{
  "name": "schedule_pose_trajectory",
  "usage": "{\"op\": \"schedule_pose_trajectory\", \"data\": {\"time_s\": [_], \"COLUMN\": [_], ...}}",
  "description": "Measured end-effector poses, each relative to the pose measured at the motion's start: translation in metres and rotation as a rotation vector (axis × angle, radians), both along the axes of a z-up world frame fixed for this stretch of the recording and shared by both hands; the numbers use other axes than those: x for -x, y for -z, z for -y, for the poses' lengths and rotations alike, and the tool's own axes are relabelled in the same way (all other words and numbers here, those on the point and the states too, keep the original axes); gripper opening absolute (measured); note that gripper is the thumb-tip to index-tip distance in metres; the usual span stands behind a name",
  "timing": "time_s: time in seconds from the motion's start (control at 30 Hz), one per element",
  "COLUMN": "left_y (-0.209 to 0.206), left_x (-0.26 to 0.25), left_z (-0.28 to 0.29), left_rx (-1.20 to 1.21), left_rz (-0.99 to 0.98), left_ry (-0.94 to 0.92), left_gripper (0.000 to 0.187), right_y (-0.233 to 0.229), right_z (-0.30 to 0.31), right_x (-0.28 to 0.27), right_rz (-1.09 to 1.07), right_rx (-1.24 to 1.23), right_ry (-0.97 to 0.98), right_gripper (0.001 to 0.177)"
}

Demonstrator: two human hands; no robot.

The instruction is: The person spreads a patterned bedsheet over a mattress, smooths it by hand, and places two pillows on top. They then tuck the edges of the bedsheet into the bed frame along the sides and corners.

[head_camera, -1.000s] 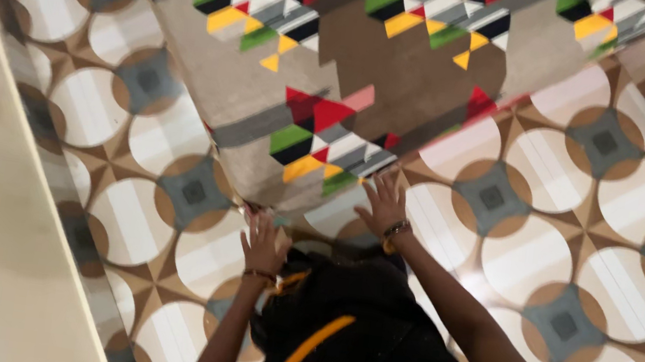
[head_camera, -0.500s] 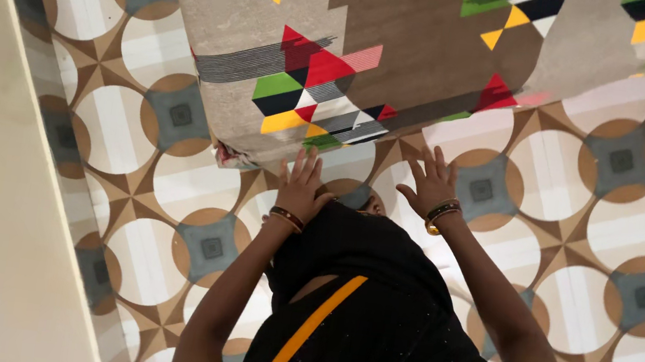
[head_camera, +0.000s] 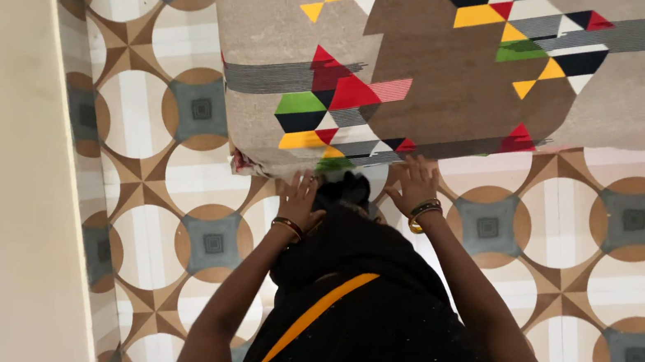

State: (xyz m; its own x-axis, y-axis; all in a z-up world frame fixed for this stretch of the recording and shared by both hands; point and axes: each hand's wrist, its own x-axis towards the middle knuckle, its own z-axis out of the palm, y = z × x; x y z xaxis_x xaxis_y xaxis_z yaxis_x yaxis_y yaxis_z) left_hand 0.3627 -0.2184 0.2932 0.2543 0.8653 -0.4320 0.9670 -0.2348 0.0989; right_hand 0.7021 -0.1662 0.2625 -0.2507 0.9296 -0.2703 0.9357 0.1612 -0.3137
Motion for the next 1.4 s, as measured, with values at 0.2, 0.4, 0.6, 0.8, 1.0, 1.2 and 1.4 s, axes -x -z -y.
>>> {"op": "schedule_pose_trajectory", "data": {"time_s": [0.2, 0.4, 0.6, 0.8, 1.0, 1.2, 1.4], "left_y": [0.017, 0.037, 0.075, 0.126, 0.172, 0.203, 0.211], "left_x": [0.029, 0.041, 0.050, 0.056, 0.055, 0.065, 0.094], "left_z": [-0.062, -0.116, -0.157, -0.176, -0.179, -0.187, -0.214], "left_rx": [0.061, 0.046, 0.026, -0.045, -0.128, -0.147, -0.053], "left_rz": [-0.072, -0.056, 0.081, -0.020, -0.225, -0.229, -0.005], "left_ry": [0.128, 0.189, 0.129, 0.042, -0.001, 0.080, 0.226], "left_gripper": [0.100, 0.088, 0.045, 0.028, 0.032, 0.016, 0.022], "right_y": [0.001, 0.012, 0.044, 0.108, 0.175, 0.220, 0.238], "right_z": [-0.021, -0.039, -0.073, -0.124, -0.158, -0.157, -0.131], "right_x": [0.036, 0.056, 0.071, 0.068, 0.084, 0.105, 0.106], "right_rz": [0.055, 0.053, 0.068, 0.012, -0.445, -0.605, -0.980], "right_rx": [0.242, 0.313, 0.378, 0.684, 0.769, 0.861, 0.661], "right_ry": [-0.029, 0.026, -0.034, 0.229, 0.760, 1.217, 1.198], "right_gripper": [0.077, 0.072, 0.069, 0.057, 0.062, 0.063, 0.042]}}
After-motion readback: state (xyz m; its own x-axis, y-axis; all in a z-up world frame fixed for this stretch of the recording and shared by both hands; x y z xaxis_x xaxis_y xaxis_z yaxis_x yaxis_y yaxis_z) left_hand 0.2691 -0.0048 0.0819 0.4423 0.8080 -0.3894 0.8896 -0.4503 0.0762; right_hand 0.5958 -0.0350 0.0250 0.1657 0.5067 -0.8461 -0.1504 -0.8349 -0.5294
